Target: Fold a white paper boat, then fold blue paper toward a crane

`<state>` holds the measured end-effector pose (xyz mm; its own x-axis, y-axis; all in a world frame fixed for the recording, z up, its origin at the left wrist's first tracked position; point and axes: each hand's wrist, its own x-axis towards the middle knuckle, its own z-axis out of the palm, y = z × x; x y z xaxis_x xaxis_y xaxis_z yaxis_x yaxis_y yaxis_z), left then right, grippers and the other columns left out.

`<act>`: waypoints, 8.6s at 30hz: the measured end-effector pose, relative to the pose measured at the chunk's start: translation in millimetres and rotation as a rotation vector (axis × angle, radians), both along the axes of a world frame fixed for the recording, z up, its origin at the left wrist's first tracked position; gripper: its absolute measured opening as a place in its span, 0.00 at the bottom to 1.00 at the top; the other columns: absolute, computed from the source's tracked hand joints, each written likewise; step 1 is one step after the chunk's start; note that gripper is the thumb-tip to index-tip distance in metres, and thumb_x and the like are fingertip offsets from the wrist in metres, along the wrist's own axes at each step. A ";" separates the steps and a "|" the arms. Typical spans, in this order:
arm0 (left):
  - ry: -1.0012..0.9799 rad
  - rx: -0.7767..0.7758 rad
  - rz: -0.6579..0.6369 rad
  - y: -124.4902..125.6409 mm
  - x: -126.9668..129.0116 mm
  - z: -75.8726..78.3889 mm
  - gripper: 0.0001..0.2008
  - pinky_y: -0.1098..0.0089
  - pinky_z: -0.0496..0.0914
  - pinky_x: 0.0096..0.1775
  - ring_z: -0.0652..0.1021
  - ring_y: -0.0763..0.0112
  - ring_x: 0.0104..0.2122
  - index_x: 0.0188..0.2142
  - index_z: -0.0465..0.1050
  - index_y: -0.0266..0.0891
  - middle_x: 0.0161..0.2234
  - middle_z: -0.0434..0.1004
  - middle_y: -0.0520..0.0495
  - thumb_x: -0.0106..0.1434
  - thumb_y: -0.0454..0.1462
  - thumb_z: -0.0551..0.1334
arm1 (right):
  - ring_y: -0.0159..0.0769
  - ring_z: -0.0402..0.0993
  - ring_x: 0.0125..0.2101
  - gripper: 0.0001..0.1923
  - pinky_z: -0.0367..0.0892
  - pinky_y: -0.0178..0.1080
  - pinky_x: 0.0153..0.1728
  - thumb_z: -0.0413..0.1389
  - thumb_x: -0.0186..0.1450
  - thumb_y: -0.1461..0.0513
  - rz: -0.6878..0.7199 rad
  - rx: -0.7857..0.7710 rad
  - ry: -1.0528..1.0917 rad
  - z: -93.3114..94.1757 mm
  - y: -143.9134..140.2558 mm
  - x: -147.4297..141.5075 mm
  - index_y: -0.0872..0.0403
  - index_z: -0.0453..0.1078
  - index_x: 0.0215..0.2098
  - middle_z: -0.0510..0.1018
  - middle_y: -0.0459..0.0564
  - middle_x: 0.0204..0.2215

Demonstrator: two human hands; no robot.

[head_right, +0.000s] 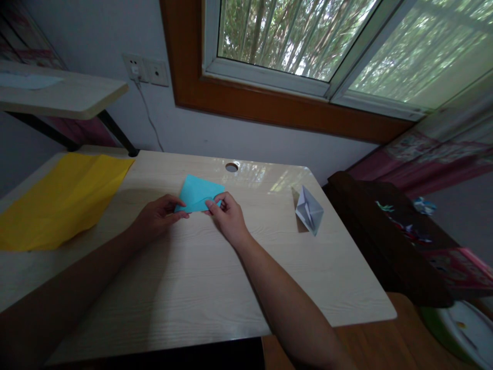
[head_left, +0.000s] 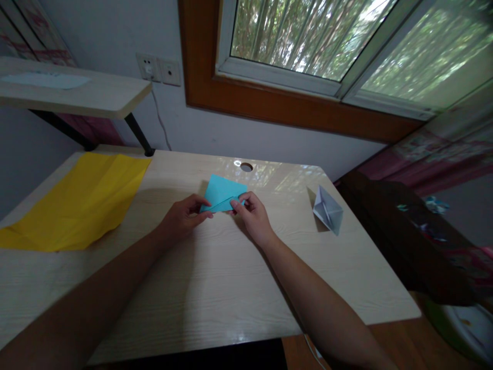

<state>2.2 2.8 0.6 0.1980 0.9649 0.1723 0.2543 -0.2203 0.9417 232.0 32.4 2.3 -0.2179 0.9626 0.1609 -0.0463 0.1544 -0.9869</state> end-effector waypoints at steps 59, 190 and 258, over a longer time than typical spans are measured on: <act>0.499 0.628 -0.310 -2.1 5.1 7.8 0.07 0.63 0.70 0.47 0.76 0.65 0.40 0.38 0.78 0.40 0.37 0.80 0.45 0.68 0.35 0.60 | 0.48 0.65 0.52 0.06 0.62 0.50 0.54 0.66 0.63 0.59 -0.087 0.512 -0.793 -11.5 10.4 13.6 0.49 0.76 0.38 0.70 0.55 0.53; 0.699 0.672 -0.444 -5.1 1.9 3.0 0.15 0.56 0.68 0.54 0.74 0.59 0.50 0.53 0.77 0.47 0.51 0.78 0.44 0.68 0.38 0.61 | 0.55 0.63 0.58 0.30 0.61 0.58 0.56 0.66 0.59 0.45 0.116 0.607 -1.004 -12.1 31.1 25.9 0.38 0.73 0.58 0.67 0.54 0.63; 0.330 0.245 0.185 13.1 -14.2 -9.8 0.21 0.60 0.75 0.49 0.79 0.69 0.42 0.61 0.62 0.42 0.56 0.69 0.42 0.69 0.35 0.55 | 0.45 0.71 0.50 0.21 0.64 0.50 0.53 0.65 0.63 0.51 0.258 0.750 -0.793 -12.8 35.1 24.8 0.45 0.75 0.53 0.77 0.53 0.50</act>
<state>-11.9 15.8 -9.2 0.1092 0.9278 0.3568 0.5884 -0.3496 0.7291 256.8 67.5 -10.5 -0.6952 0.5915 0.4085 0.4371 0.7990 -0.4130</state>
